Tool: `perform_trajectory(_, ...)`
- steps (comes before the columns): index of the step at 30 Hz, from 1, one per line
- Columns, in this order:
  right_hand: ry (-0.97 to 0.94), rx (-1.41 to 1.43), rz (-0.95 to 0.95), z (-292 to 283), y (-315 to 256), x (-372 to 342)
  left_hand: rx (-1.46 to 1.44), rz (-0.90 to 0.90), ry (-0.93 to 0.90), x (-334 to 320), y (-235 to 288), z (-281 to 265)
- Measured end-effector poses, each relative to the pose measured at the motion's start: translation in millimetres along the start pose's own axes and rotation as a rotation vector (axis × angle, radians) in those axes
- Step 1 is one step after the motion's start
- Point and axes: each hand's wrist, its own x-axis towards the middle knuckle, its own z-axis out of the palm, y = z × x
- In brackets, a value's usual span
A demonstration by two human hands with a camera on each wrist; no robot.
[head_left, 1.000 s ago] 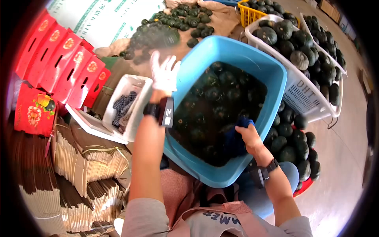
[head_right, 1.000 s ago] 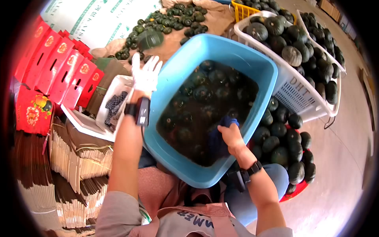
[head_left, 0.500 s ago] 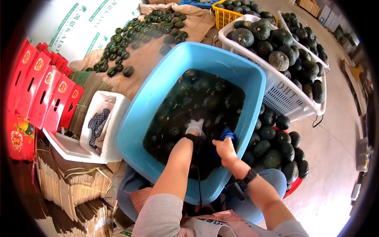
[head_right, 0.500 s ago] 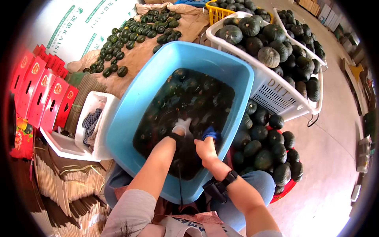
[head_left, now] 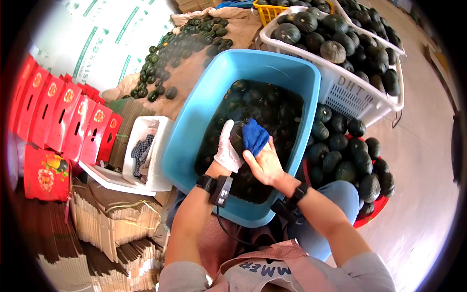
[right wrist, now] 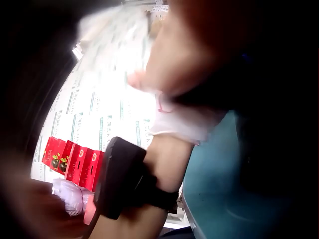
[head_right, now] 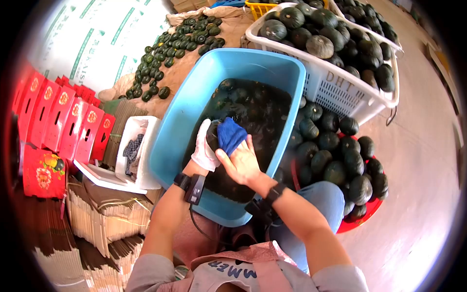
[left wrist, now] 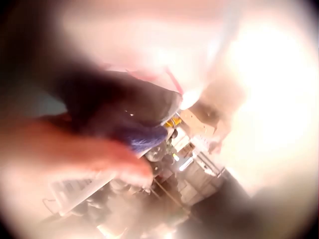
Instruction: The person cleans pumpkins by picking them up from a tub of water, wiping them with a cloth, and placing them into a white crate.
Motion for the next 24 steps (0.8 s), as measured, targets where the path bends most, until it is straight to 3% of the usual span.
perform_trajectory(1,0.101,0.13,-0.1,4.6,6.4,4.4,0.366,0.192,-0.117,-11.6,-3.9,12.3)
perform_trajectory(3,0.261,0.35,-0.02,5.0,0.3,16.7,-0.24,-0.298,0.214,-5.7,4.2,31.0)
perform_trajectory(4,0.127,0.645,0.271,-3.1,-2.6,23.4,-0.141,-0.339,0.263,-12.6,-0.5,22.4)
perform_trajectory(5,-0.001,0.698,0.624,5.7,27.3,32.8,-0.04,-0.38,0.311,-21.2,-4.9,11.4)
perform_trajectory(6,0.02,0.815,0.666,1.5,27.9,38.5,-0.045,-0.361,0.442,-26.7,-6.7,27.1)
perform_trajectory(7,0.04,0.937,0.709,1.9,25.9,36.8,-0.026,-0.274,0.369,-34.3,-9.7,11.0)
perform_trajectory(11,0.108,1.017,0.689,-15.1,4.4,37.3,-0.081,-0.287,0.338,-42.7,-9.3,12.4)
perform_trajectory(13,-0.097,1.183,0.711,-17.2,10.1,34.7,-0.159,-0.316,0.251,-46.5,-8.5,5.5)
perform_trajectory(18,-0.111,1.069,0.626,-26.0,6.4,28.2,-0.097,-0.309,0.323,-44.5,-2.8,28.1)
perform_trajectory(22,-0.114,0.927,0.707,-38.6,-12.9,23.8,-0.166,-0.346,0.31,-45.7,-3.4,24.1)
perform_trajectory(24,-0.147,0.944,0.655,-41.0,-13.1,21.1,-0.138,-0.342,0.315,-47.9,0.1,31.5)
